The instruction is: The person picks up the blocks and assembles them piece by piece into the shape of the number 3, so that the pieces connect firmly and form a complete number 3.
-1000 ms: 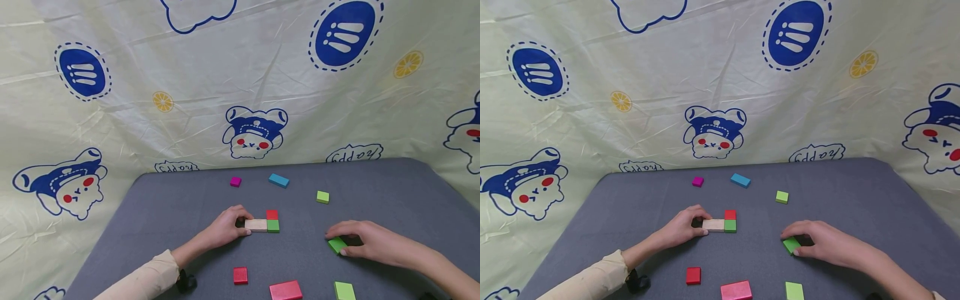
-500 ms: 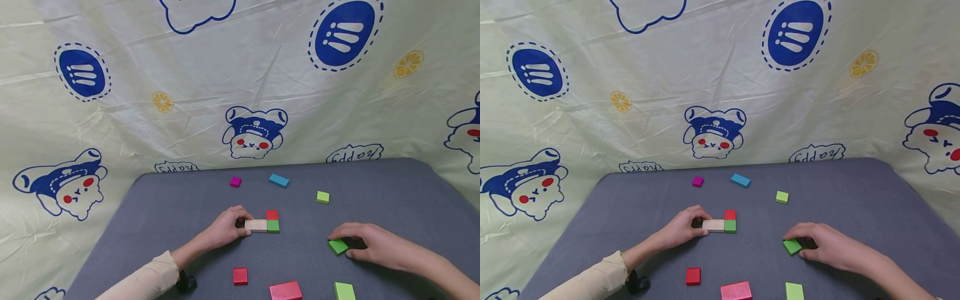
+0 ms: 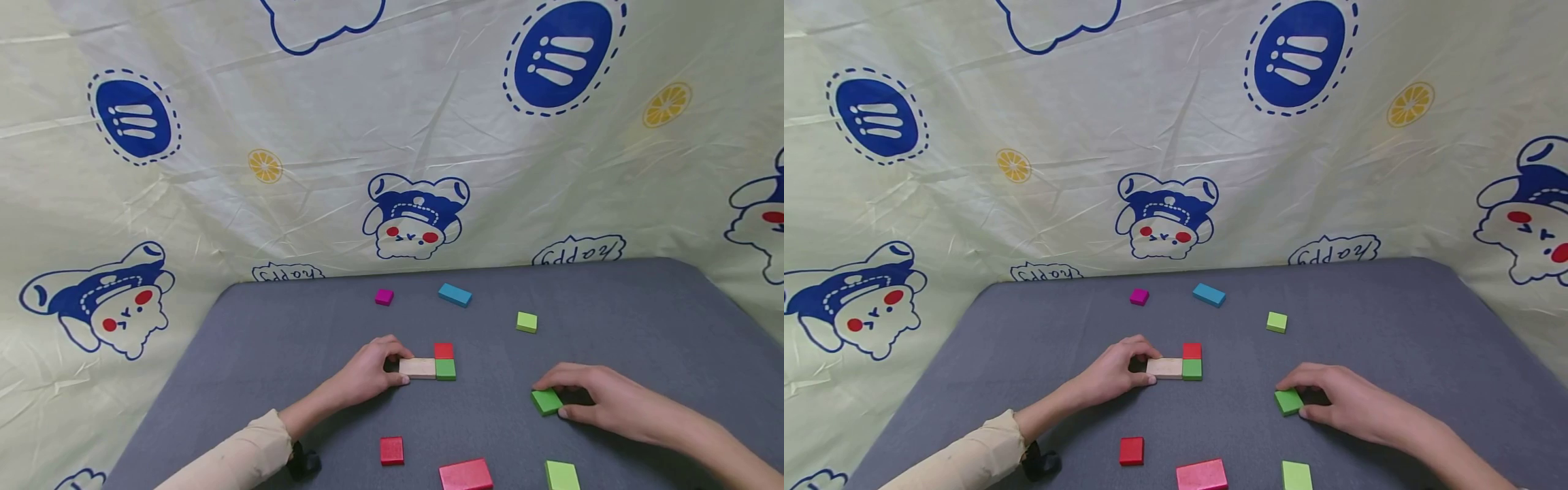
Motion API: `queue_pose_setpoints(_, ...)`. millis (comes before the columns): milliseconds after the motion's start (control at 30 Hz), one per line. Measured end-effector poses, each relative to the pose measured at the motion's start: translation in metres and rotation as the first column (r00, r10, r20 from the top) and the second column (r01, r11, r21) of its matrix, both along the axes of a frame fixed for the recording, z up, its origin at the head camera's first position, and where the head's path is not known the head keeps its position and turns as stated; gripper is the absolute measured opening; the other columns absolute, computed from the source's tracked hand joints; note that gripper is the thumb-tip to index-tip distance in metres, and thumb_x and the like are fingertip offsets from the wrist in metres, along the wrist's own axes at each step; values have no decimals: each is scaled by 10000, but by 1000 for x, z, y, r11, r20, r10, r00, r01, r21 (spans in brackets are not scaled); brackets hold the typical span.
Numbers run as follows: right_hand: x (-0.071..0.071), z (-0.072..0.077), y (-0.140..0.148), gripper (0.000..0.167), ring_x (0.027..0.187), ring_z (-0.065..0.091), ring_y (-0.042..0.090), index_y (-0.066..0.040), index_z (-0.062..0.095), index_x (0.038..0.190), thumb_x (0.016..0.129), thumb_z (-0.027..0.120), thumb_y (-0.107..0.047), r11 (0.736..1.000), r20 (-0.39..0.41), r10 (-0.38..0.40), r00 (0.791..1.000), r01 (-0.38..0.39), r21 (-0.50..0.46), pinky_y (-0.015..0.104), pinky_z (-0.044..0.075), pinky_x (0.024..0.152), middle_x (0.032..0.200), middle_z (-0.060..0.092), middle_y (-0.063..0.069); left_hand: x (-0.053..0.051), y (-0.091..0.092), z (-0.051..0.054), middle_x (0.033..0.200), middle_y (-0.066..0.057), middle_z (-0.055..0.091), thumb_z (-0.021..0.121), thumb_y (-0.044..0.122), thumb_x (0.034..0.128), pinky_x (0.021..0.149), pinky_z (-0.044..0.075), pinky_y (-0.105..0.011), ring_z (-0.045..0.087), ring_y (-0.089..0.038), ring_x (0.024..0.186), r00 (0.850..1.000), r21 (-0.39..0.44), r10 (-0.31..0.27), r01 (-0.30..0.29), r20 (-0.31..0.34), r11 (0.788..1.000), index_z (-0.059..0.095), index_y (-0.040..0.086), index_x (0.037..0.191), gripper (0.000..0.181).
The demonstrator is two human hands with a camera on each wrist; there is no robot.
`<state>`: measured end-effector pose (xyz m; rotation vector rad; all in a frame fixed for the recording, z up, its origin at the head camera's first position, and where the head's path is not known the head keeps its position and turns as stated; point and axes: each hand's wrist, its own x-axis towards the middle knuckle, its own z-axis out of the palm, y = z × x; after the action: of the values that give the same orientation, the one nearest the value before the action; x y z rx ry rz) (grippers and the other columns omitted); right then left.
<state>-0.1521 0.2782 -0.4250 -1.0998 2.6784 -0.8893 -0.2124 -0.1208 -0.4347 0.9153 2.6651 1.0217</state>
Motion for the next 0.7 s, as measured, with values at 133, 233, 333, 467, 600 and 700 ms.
queue_pose_setpoints(133, 0, 1, -6, 326, 1008, 569, 40, -273, 649, 1217, 907, 716, -196, 1000, 16, -5, 1000, 6, -16, 249, 480, 813, 1140, 613, -164, 0, 0, -1, 997, 68, 577, 762, 111, 864, 833, 454, -290, 523, -144, 950, 1000, -3, 1, -1, -5, 1000, 709, 117, 1110, 251)
queue_pose_setpoints(233, 0, 2, -11, 324, 977, 576, 39, -269, 651, 1209, 904, 717, -181, 999, 34, -13, 999, 14, -29, 252, 488, 798, 1131, 614, -160, 0, 0, -1, 995, 70, 575, 761, 115, 865, 832, 454, -289, 523, -144, 949, 1000, -5, 1, -1, -8, 1000, 710, 118, 1108, 249)
queue_pose_setpoints(333, 0, 3, -17, 326, 944, 580, 38, -265, 655, 1202, 899, 723, -168, 999, 45, -15, 999, 17, -43, 258, 493, 778, 1119, 616, -155, 0, 0, -1, 992, 71, 573, 761, 115, 865, 831, 454, -286, 523, -145, 949, 1000, -5, 2, -2, -10, 1000, 710, 118, 1107, 247)
queue_pose_setpoints(467, -2, 3, -24, 324, 920, 583, 43, -247, 656, 1195, 894, 729, -152, 998, 26, 7, 1000, -5, -70, 269, 496, 761, 1105, 618, -143, 1, 0, -1, 992, 72, 572, 763, 116, 863, 828, 455, -283, 523, -146, 949, 1000, -6, 4, -4, -10, 1000, 710, 119, 1107, 250)
queue_pose_setpoints(600, -4, 2, -32, 318, 921, 588, 47, -232, 654, 1201, 900, 724, -155, 996, 31, 30, 999, -28, -88, 275, 502, 763, 1112, 617, -132, 0, 0, -1, 990, 73, 571, 764, 117, 863, 830, 453, -285, 521, -144, 950, 1000, -9, 8, -8, -3, 1000, 710, 120, 1107, 250)
queue_pose_setpoints(700, -5, 3, -39, 311, 924, 583, 50, -228, 652, 1208, 910, 714, -165, 995, 66, 42, 997, -37, -87, 280, 503, 765, 1119, 610, -130, 0, 0, -1, 989, 71, 571, 765, 116, 862, 830, 454, -285, 521, -143, 949, 1000, -10, 8, -8, -4, 1000, 711, 118, 1105, 249)
